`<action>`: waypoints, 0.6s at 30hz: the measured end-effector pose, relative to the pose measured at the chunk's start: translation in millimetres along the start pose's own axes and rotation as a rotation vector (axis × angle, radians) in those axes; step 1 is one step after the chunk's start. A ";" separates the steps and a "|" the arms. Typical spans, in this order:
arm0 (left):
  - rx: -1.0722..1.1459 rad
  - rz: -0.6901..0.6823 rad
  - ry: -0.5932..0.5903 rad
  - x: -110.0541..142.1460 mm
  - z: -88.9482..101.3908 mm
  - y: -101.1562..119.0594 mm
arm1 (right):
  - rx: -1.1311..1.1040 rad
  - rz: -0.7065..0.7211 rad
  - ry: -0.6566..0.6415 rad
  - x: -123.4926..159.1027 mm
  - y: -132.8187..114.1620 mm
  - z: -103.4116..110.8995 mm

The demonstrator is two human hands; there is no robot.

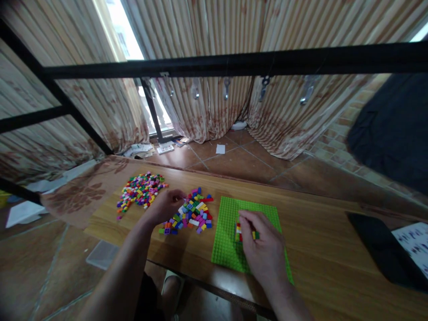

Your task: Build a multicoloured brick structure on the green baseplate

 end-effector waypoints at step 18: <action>-0.002 0.060 -0.024 1.0 9.5 -21.3 | 0.048 0.106 -0.429 0.4 -34.1 -131.7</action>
Point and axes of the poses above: each hand's wrist, its own x-axis away from the middle knuckle, its own z-axis out of the back of the hand, y = z × x, the point moved 6 cm from there along -x, towards the middle knuckle, and after that the axes turned 14 degrees about z, right-handed, at the moved point
